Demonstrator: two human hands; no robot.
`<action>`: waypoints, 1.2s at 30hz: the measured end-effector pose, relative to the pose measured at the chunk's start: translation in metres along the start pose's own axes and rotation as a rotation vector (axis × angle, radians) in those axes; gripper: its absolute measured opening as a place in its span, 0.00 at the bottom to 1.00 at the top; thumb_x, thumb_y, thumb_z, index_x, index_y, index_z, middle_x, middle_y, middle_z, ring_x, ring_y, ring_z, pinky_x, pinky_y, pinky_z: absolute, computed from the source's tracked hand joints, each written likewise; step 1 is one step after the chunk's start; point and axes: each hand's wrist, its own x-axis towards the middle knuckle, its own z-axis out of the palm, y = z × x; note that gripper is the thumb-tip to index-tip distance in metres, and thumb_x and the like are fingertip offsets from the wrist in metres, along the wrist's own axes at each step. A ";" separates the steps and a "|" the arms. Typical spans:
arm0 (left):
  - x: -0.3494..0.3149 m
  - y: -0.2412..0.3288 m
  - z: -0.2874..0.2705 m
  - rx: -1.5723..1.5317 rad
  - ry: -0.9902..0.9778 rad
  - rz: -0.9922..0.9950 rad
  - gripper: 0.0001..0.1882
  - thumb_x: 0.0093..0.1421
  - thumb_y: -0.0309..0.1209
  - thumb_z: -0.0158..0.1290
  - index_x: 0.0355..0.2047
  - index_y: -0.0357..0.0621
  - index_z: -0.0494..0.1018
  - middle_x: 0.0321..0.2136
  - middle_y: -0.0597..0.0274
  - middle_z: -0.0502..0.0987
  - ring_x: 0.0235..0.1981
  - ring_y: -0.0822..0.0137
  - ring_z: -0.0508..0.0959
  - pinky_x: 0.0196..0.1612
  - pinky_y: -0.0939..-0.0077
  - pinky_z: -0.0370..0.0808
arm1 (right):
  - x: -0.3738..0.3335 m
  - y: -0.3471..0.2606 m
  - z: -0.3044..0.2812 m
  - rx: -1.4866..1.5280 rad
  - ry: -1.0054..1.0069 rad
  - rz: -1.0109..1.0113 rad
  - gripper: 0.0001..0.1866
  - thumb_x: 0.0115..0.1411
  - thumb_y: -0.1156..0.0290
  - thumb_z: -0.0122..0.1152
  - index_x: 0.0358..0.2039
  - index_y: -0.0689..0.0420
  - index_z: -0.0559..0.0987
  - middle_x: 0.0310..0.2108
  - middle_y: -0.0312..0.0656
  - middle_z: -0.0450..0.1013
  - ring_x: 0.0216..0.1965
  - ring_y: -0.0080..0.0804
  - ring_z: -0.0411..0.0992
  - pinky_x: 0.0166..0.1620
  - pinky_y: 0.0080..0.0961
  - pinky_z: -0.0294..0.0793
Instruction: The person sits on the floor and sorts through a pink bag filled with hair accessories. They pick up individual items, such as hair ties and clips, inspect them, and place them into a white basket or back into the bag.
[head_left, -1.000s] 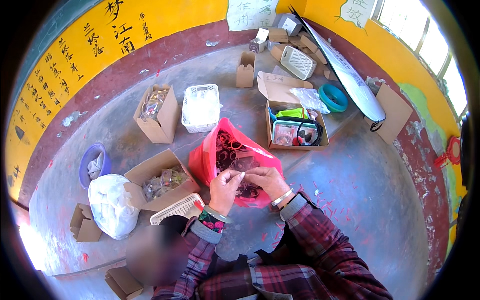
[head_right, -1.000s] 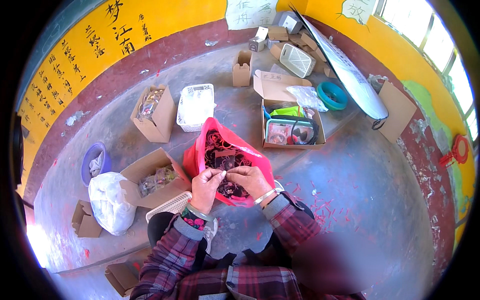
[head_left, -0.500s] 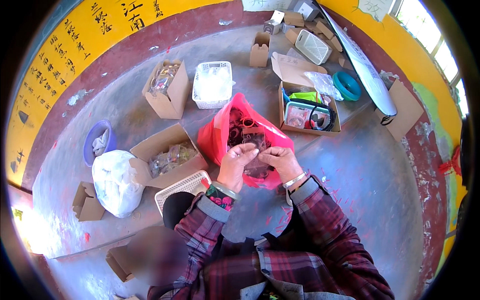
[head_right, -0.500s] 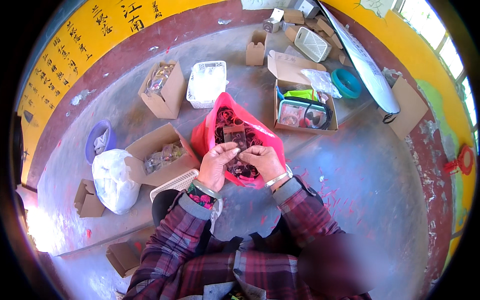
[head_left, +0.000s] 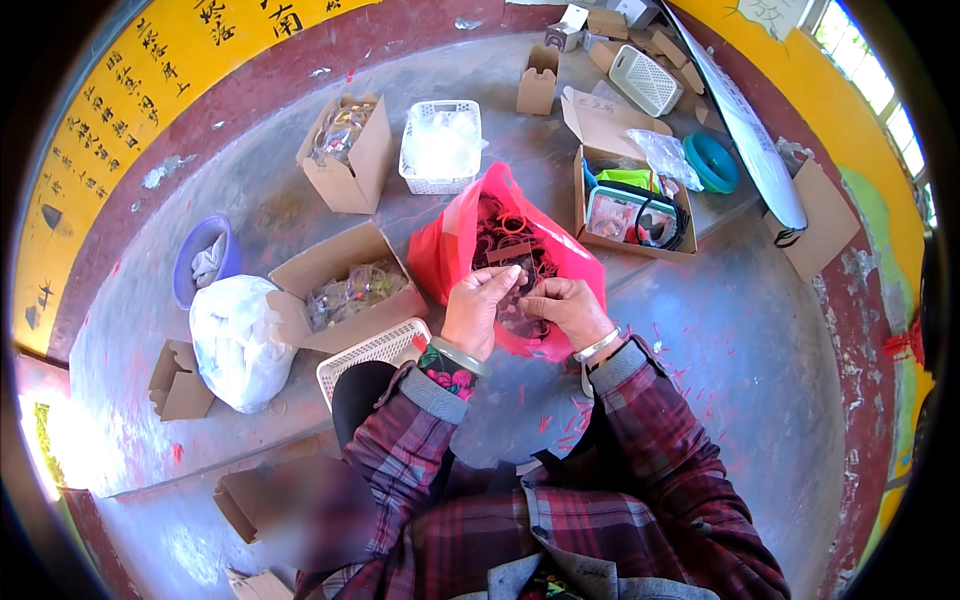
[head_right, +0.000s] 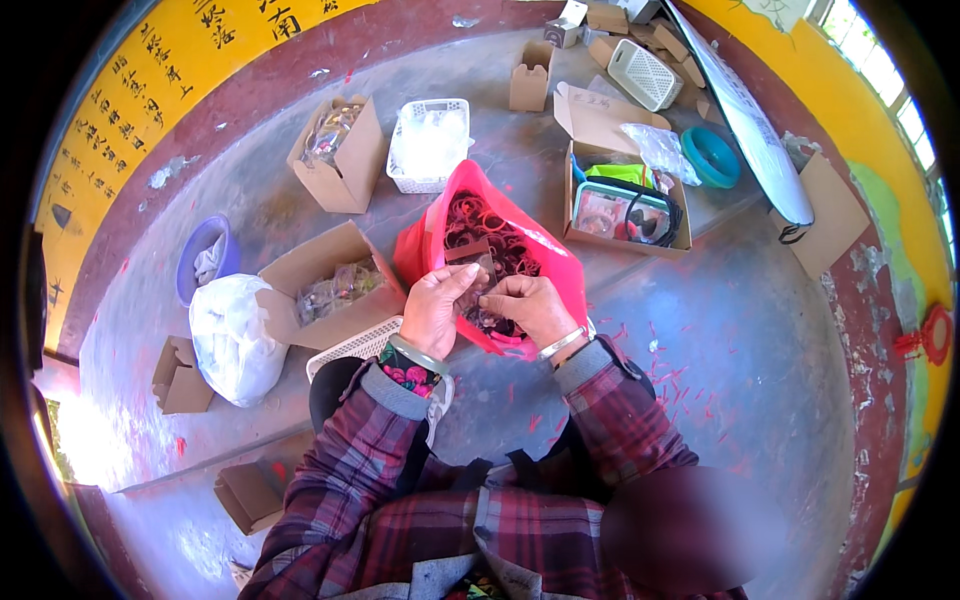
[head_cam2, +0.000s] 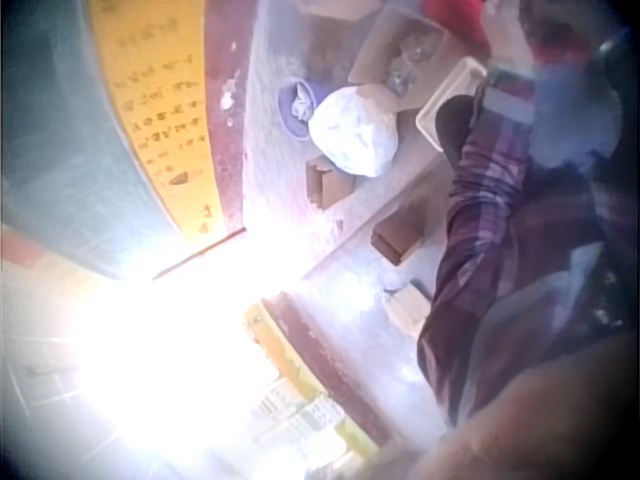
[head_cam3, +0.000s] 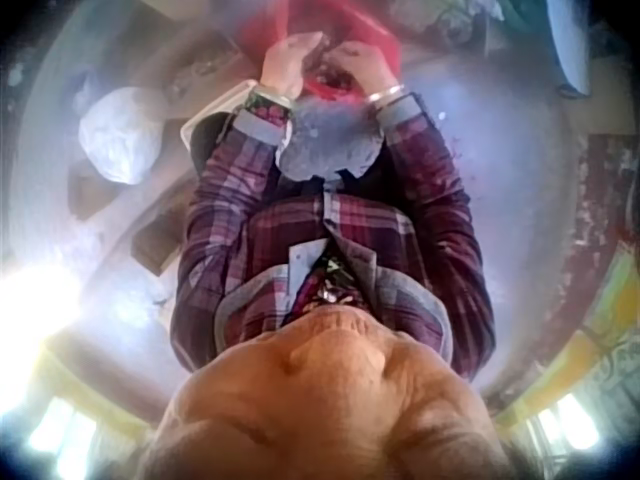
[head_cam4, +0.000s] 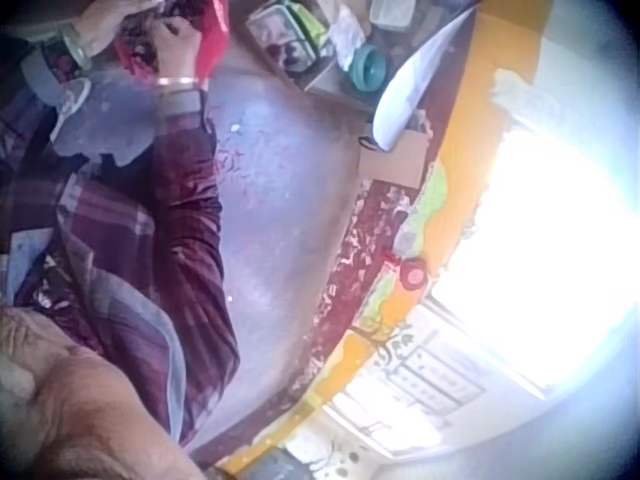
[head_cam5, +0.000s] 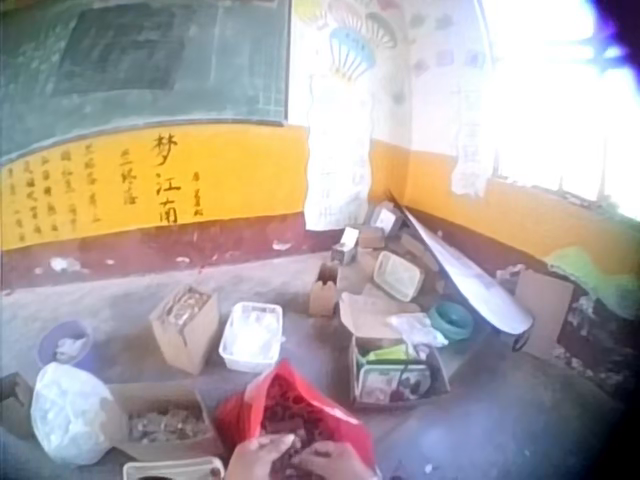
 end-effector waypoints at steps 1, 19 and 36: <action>0.000 -0.001 -0.001 0.010 0.007 0.003 0.10 0.58 0.33 0.53 0.34 0.38 0.74 0.30 0.63 0.76 0.32 0.74 0.73 0.39 0.80 0.68 | -0.001 -0.003 0.001 -0.024 0.013 0.010 0.06 0.52 0.72 0.62 0.26 0.63 0.78 0.22 0.30 0.72 0.24 0.14 0.65 0.27 0.13 0.64; -0.003 -0.005 0.005 -0.091 -0.074 -0.104 0.11 0.57 0.31 0.53 0.36 0.34 0.73 0.30 0.61 0.77 0.32 0.73 0.75 0.39 0.81 0.70 | 0.001 0.010 -0.008 0.171 -0.017 0.015 0.07 0.52 0.74 0.61 0.29 0.64 0.80 0.25 0.35 0.75 0.26 0.17 0.70 0.32 0.15 0.68; 0.001 -0.011 0.004 -0.115 -0.073 -0.082 0.08 0.56 0.28 0.53 0.33 0.35 0.73 0.28 0.59 0.77 0.30 0.70 0.75 0.38 0.77 0.72 | -0.005 -0.009 -0.007 0.278 -0.018 0.107 0.05 0.52 0.76 0.60 0.28 0.66 0.76 0.24 0.42 0.74 0.22 0.27 0.74 0.26 0.20 0.76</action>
